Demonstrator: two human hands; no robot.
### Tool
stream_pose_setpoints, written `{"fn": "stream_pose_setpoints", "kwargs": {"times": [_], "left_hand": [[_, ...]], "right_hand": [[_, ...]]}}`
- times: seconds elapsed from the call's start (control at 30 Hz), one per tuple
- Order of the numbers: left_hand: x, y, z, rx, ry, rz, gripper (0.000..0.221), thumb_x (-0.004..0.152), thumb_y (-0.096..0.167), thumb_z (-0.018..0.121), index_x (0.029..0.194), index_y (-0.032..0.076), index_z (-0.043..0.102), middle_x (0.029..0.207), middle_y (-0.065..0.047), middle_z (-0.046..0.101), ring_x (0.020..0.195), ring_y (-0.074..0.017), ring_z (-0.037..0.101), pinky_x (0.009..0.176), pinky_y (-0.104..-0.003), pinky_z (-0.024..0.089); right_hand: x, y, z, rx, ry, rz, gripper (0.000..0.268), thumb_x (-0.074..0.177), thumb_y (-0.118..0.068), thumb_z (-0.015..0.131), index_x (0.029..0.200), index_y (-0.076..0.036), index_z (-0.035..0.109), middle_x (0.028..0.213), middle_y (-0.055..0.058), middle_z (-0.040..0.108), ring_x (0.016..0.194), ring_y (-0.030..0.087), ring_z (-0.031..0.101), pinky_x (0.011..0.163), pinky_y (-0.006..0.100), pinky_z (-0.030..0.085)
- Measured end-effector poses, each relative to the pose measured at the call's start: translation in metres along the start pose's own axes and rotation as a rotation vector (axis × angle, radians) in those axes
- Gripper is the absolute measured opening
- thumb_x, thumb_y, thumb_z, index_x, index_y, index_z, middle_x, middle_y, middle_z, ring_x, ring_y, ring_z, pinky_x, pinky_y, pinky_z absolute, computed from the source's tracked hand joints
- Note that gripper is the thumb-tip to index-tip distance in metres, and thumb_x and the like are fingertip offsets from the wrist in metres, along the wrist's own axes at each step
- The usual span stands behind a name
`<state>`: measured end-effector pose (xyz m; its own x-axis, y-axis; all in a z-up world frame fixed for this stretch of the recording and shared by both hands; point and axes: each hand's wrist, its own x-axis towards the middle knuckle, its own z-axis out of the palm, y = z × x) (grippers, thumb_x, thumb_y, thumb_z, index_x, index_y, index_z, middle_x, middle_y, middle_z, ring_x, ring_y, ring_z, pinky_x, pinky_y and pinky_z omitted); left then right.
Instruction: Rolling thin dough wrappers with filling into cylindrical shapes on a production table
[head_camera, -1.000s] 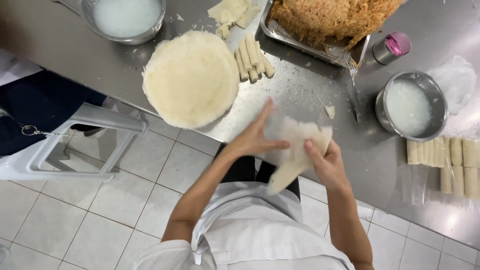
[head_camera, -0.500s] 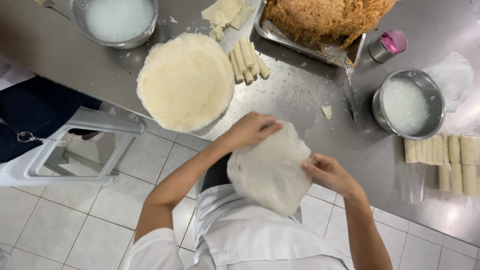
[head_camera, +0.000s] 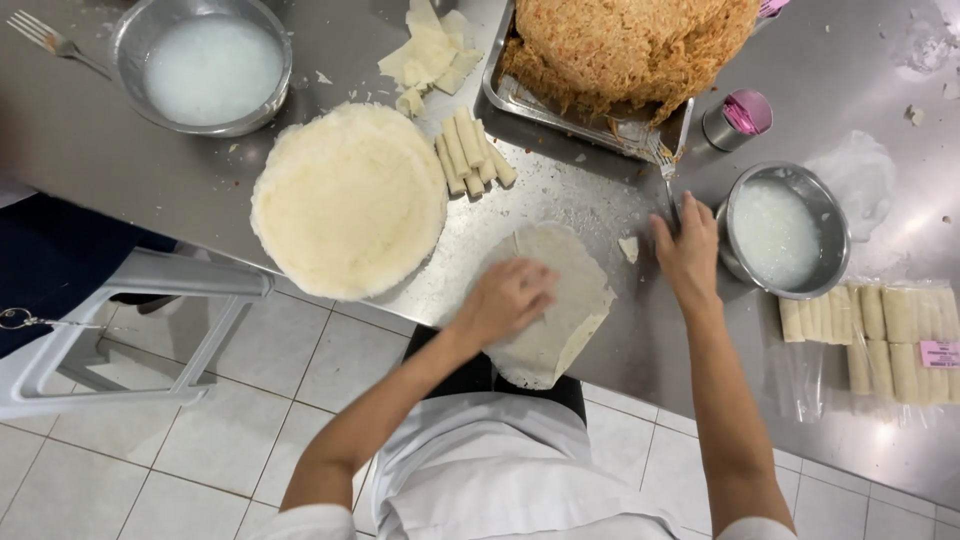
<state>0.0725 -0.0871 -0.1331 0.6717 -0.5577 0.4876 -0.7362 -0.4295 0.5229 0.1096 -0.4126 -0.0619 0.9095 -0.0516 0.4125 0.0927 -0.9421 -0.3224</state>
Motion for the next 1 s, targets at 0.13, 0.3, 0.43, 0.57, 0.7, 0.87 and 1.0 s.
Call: {"fn": "stream_pose_setpoints", "kwargs": {"times": [0.13, 0.3, 0.43, 0.57, 0.7, 0.87, 1.0], "left_hand": [[-0.036, 0.01, -0.039, 0.013, 0.082, 0.003, 0.031, 0.111, 0.033, 0.064, 0.136, 0.016, 0.07, 0.13, -0.008, 0.069, 0.125, -0.0295, 0.068, 0.1, -0.045, 0.057], [-0.045, -0.01, -0.079, 0.108, 0.559, -0.238, 0.021, 0.106, 0.008, 0.073, 0.127, 0.003, 0.072, 0.115, -0.01, 0.065, 0.105, -0.0299, 0.064, 0.099, -0.043, 0.054], [-0.041, -0.008, -0.081, 0.141, 0.516, -0.151, 0.022, 0.103, 0.005, 0.076, 0.124, 0.002, 0.072, 0.114, -0.01, 0.068, 0.1, -0.0256, 0.069, 0.091, -0.042, 0.057], [-0.043, -0.008, -0.079, 0.129, 0.575, -0.217, 0.017, 0.103, 0.004, 0.075, 0.119, 0.002, 0.076, 0.109, -0.009, 0.068, 0.098, -0.0248, 0.067, 0.092, -0.039, 0.059], [-0.037, -0.008, -0.081, 0.131, 0.586, -0.168, 0.014, 0.101, 0.001, 0.075, 0.116, -0.001, 0.076, 0.107, -0.01, 0.07, 0.092, -0.0246, 0.069, 0.087, -0.038, 0.061], [-0.042, -0.014, -0.068, 0.183, 0.58, -0.21, 0.018, 0.099, 0.006, 0.079, 0.116, 0.005, 0.079, 0.107, -0.008, 0.07, 0.096, -0.0242, 0.07, 0.084, -0.037, 0.063], [-0.044, -0.016, -0.068, 0.192, 0.615, -0.242, 0.022, 0.095, 0.007, 0.081, 0.117, 0.009, 0.081, 0.105, -0.006, 0.07, 0.098, -0.0238, 0.072, 0.078, -0.034, 0.064]], "right_hand": [[0.03, 0.048, 0.033, 0.086, -0.017, 0.045, 0.031, 0.11, 0.003, 0.058, 0.138, 0.013, 0.068, 0.108, 0.026, 0.067, 0.1, 0.047, 0.072, 0.085, 0.05, 0.06], [0.111, 0.047, -0.031, -0.422, 0.191, -0.099, 0.037, 0.105, -0.009, 0.066, 0.137, -0.021, 0.081, 0.101, 0.011, 0.071, 0.079, 0.04, 0.066, 0.072, 0.05, 0.038], [0.18, 0.072, 0.003, -0.743, 0.406, -0.286, 0.058, 0.081, -0.002, 0.066, 0.125, -0.036, 0.083, 0.09, -0.002, 0.064, 0.068, 0.018, 0.053, 0.075, 0.037, 0.029], [0.188, 0.064, 0.015, -0.873, 0.439, -0.377, 0.041, 0.098, -0.006, 0.058, 0.116, -0.039, 0.075, 0.085, -0.007, 0.043, 0.074, 0.013, 0.035, 0.077, 0.033, 0.021], [0.165, 0.063, 0.015, -0.839, 0.357, -0.357, 0.047, 0.095, -0.001, 0.064, 0.118, -0.037, 0.081, 0.095, -0.006, 0.066, 0.067, 0.013, 0.044, 0.077, 0.034, 0.024], [0.165, 0.076, 0.049, -0.442, 0.169, -0.183, 0.03, 0.104, -0.013, 0.075, 0.126, -0.027, 0.089, 0.085, 0.005, 0.062, 0.071, 0.028, 0.058, 0.072, 0.041, 0.036], [0.143, 0.091, 0.046, 0.346, -0.028, 0.292, 0.03, 0.104, -0.025, 0.073, 0.132, -0.027, 0.083, 0.091, 0.01, 0.074, 0.084, 0.022, 0.069, 0.076, 0.034, 0.046]]}}
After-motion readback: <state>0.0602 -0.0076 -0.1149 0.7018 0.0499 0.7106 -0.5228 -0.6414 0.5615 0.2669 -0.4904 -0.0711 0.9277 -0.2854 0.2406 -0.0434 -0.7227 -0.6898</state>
